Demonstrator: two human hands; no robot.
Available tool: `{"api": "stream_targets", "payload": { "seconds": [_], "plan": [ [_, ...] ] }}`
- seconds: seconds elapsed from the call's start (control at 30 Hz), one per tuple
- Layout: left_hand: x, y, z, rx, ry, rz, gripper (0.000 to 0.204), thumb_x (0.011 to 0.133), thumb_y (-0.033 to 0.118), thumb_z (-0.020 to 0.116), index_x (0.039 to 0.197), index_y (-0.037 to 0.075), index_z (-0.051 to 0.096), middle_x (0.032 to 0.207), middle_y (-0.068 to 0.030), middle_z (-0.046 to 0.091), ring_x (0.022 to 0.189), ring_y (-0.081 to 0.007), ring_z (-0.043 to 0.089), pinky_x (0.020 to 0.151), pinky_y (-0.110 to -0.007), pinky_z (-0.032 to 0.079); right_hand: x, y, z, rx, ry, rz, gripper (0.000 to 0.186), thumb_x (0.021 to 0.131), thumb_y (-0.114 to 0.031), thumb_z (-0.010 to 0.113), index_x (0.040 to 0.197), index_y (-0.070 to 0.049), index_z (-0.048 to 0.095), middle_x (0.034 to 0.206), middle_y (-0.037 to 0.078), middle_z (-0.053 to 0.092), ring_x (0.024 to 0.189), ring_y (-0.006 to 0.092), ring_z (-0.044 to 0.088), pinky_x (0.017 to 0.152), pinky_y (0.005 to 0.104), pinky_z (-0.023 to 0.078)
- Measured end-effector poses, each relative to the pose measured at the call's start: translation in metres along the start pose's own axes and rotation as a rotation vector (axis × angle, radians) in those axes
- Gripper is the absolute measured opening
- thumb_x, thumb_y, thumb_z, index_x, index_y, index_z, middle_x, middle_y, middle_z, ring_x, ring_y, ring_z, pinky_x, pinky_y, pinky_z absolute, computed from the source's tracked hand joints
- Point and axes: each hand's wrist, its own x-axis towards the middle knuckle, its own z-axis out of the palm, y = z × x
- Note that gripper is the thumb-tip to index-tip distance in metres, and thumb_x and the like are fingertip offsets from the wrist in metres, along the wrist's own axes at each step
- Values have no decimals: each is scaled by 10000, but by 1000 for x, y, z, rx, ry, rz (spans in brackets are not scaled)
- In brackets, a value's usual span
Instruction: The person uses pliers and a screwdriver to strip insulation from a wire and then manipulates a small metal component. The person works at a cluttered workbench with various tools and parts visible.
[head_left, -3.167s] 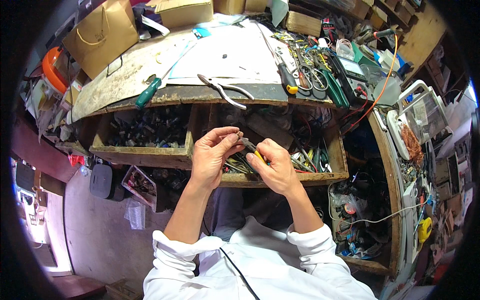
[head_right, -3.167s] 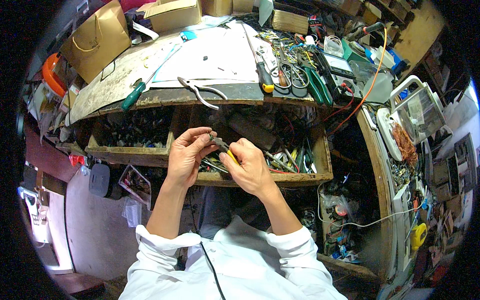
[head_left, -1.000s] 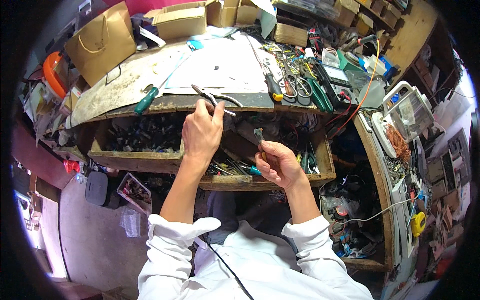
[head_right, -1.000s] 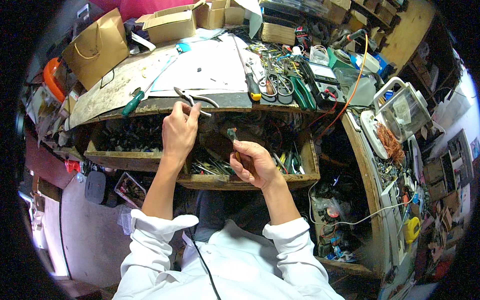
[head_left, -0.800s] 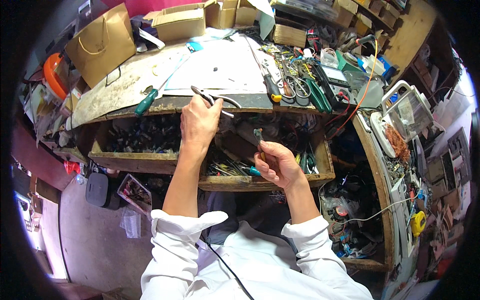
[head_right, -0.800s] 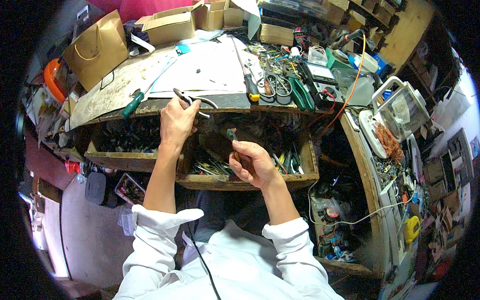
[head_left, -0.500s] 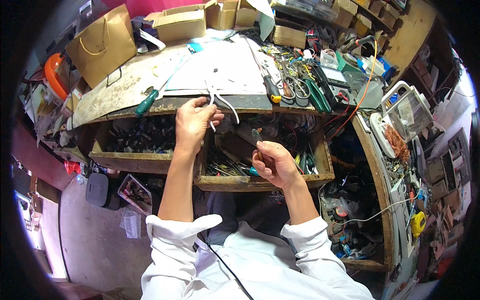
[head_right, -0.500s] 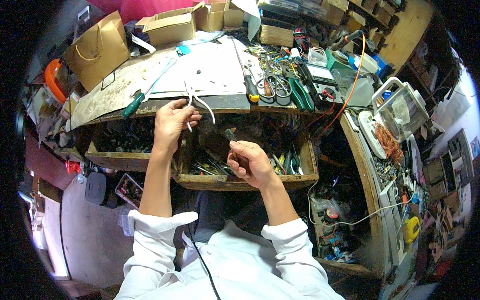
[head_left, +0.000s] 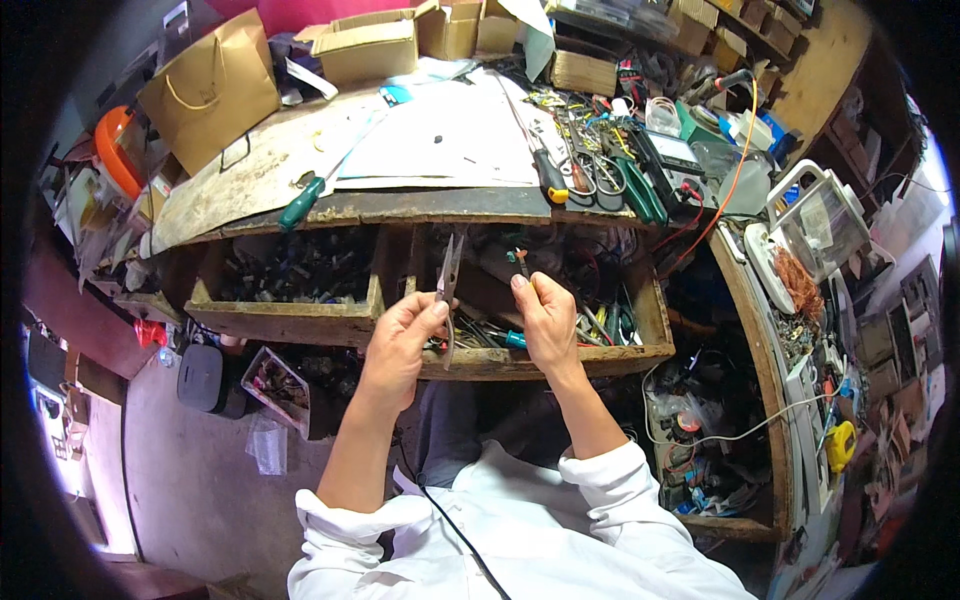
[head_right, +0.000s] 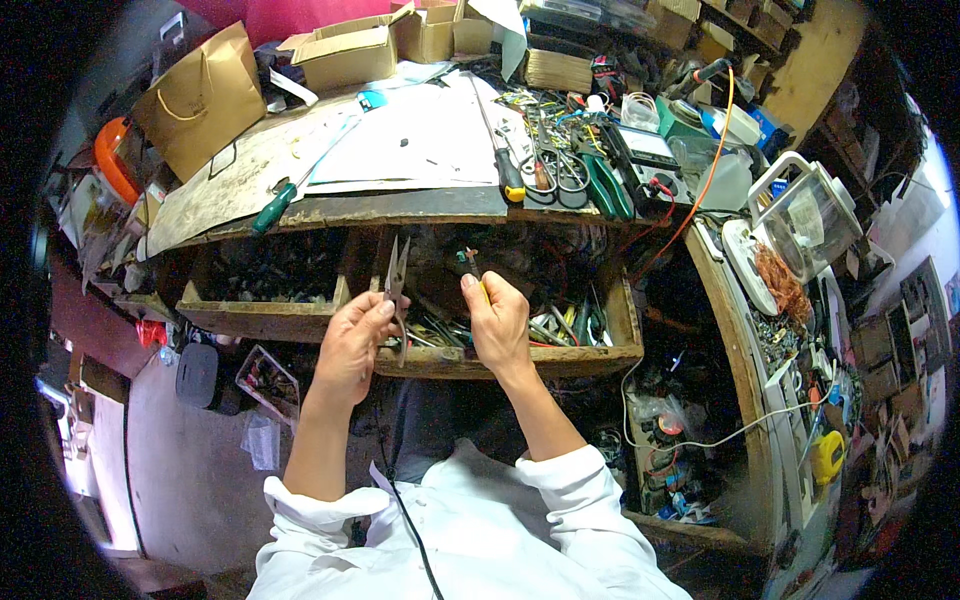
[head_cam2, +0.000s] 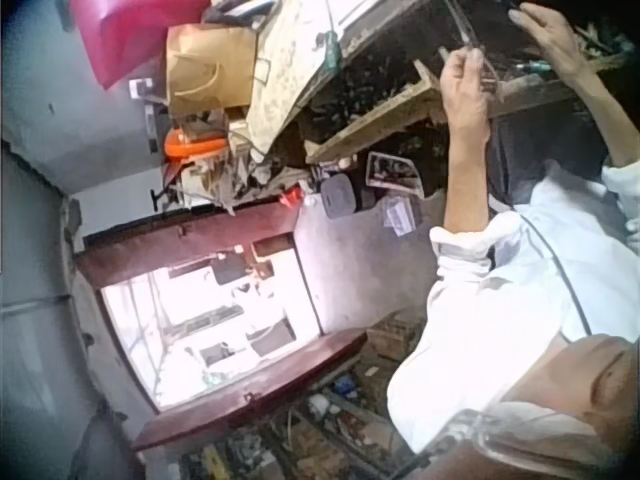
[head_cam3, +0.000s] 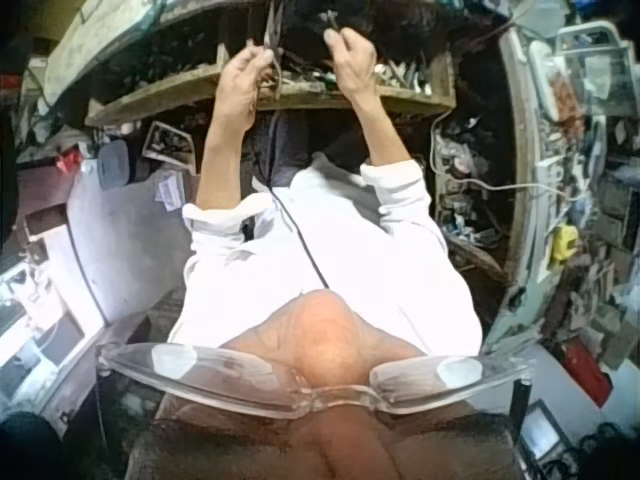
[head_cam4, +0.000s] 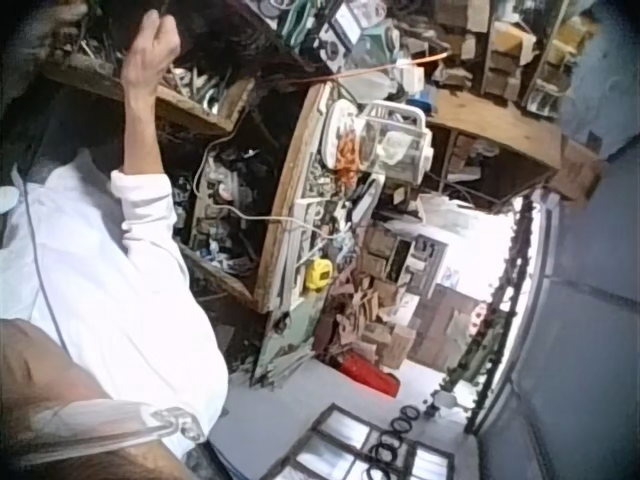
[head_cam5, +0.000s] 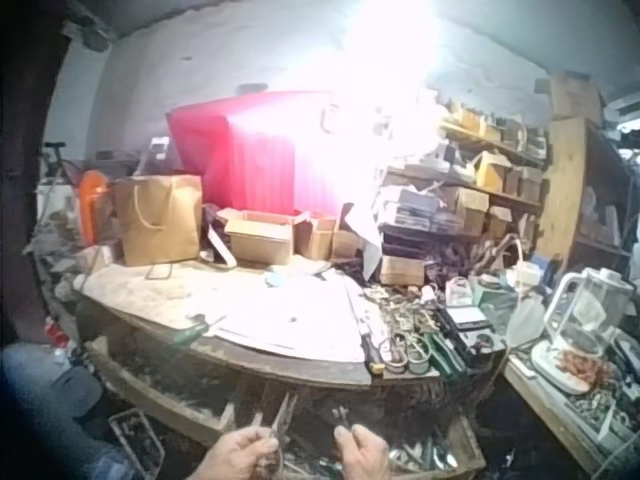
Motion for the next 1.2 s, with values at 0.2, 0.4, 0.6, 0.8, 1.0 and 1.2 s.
{"api": "stream_targets", "payload": {
  "seconds": [0.2,0.4,0.6,0.8,1.0,1.2],
  "plan": [
    [-9,-8,9,416,-63,-8,186,1043,174,562,894,64,573,961,-55,722,680,-34,536,595,-195,433,-12,-14,6,-167,54,-193,411,1013,-178,597,711,-7,376,593,93,323,568,151,295,505,371,312],
    [-12,-9,25,339,-79,-82,222,1054,205,550,883,63,551,853,-62,704,543,-58,554,482,-224,453,-16,-17,9,-303,90,-298,354,1001,-159,593,753,15,408,680,176,451,569,332,428,542,439,362],
    [-11,-18,33,544,-6,71,259,1055,241,547,900,35,562,679,-13,598,517,-72,533,455,-239,426,-21,-23,11,-415,107,-395,322,998,-165,600,772,2,443,726,185,500,604,384,499,549,459,396],
    [-21,-13,40,631,43,100,341,1032,299,562,932,-27,565,775,-195,638,710,-302,635,682,-417,495,-29,-26,11,-524,108,-474,280,998,-167,594,798,-18,467,749,176,507,625,391,542,529,464,420],
    [-30,-10,40,482,11,75,290,1040,259,576,928,-6,538,765,-123,656,680,-186,644,627,-348,516,-32,-33,7,-656,120,-608,237,949,-134,626,801,-27,476,744,162,493,628,373,554,528,465,441],
    [-30,-16,35,473,6,96,201,1039,227,580,986,34,563,753,-15,642,645,-72,604,557,-254,487,-34,-30,6,-684,112,-652,206,819,-47,688,803,-30,483,748,156,500,637,361,564,539,450,463]
  ]
}}
